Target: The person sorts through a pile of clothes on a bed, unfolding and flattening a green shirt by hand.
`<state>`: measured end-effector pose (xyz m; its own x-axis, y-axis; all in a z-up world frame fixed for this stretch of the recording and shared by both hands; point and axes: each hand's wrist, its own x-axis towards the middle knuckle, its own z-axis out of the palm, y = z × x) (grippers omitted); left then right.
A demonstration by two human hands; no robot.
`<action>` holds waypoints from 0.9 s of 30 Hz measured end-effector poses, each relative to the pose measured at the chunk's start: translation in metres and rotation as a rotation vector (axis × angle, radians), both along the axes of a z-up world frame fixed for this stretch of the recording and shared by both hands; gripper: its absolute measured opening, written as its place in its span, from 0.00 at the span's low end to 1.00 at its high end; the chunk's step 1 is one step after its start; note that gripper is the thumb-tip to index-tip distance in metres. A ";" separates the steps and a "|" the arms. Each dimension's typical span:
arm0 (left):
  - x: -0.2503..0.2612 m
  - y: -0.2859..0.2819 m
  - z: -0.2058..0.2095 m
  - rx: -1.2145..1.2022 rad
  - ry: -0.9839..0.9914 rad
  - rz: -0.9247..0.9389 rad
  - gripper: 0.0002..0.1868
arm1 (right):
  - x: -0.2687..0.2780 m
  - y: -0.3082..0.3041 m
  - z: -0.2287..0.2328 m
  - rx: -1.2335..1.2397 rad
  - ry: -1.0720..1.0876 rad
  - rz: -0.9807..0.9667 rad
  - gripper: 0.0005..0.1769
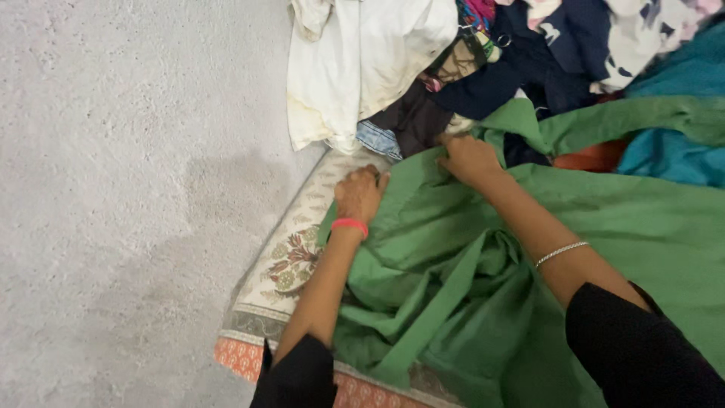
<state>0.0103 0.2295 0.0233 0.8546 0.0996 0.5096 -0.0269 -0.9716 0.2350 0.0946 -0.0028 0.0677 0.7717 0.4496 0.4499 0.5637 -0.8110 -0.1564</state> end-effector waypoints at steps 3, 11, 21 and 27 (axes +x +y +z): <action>-0.031 0.001 0.012 0.008 -0.206 -0.068 0.17 | 0.007 0.014 0.014 -0.031 0.151 -0.123 0.14; -0.039 0.044 0.025 0.204 -0.253 0.110 0.15 | 0.028 0.094 0.012 0.527 -0.125 0.406 0.19; -0.030 0.061 -0.010 0.151 -0.164 0.091 0.17 | 0.010 0.095 -0.023 0.361 -0.092 0.430 0.27; -0.045 0.048 0.013 0.225 -0.225 0.051 0.17 | -0.011 0.030 -0.013 0.255 0.000 0.579 0.29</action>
<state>-0.0348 0.2774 0.0362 0.7146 0.0031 0.6995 -0.0035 -1.0000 0.0080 0.0841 0.0276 0.0546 0.4355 0.6725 0.5984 0.9000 -0.3119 -0.3045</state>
